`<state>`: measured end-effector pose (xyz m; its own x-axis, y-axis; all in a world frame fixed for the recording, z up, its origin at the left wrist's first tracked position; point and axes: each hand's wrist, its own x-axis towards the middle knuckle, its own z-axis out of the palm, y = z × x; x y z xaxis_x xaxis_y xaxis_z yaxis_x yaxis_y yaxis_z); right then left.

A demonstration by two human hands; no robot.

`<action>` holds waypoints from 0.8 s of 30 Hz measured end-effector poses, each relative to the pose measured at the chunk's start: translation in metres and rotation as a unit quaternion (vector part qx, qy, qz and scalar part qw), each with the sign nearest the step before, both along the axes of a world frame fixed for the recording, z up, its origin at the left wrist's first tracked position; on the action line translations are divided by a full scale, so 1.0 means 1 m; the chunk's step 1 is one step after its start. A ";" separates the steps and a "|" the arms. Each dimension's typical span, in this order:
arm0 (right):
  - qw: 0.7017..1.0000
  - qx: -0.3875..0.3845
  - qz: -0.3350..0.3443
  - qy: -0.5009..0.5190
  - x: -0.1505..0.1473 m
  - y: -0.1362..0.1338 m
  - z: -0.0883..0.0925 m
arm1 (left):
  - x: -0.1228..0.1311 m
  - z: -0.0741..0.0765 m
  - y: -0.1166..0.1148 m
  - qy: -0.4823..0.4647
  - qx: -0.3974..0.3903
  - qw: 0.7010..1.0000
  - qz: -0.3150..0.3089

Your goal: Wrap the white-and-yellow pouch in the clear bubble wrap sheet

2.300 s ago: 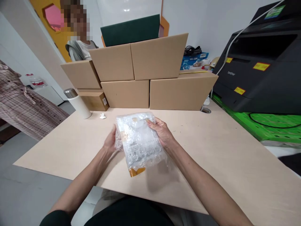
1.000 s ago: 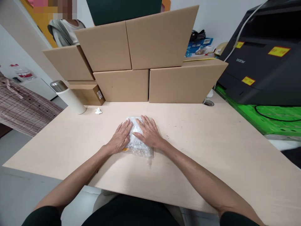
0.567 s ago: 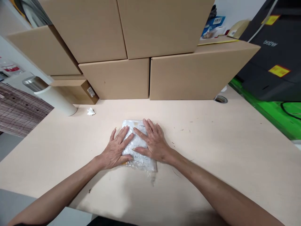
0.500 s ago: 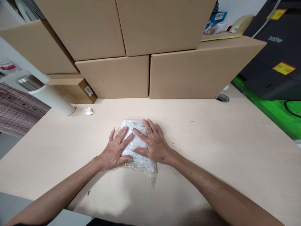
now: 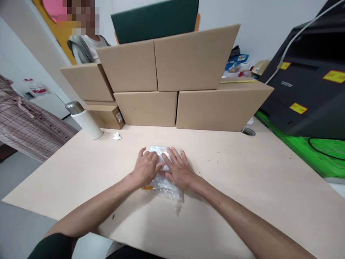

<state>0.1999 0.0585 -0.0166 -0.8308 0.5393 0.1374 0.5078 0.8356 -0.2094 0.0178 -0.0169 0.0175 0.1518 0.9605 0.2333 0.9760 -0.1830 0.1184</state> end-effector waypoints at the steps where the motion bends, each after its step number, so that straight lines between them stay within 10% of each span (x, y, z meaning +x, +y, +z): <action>1: 1.000 0.003 0.004 -0.004 -0.002 -0.001 0.000 | 0.004 -0.003 0.003 0.007 0.012 1.000 -0.003; 11: 0.989 0.018 0.070 0.131 0.004 -0.003 -0.029 | -0.018 -0.051 0.013 -0.076 0.005 0.992 -0.099; 24: 0.990 0.034 0.016 0.135 -0.001 -0.015 -0.031 | -0.020 -0.054 0.012 -0.101 0.000 0.988 -0.120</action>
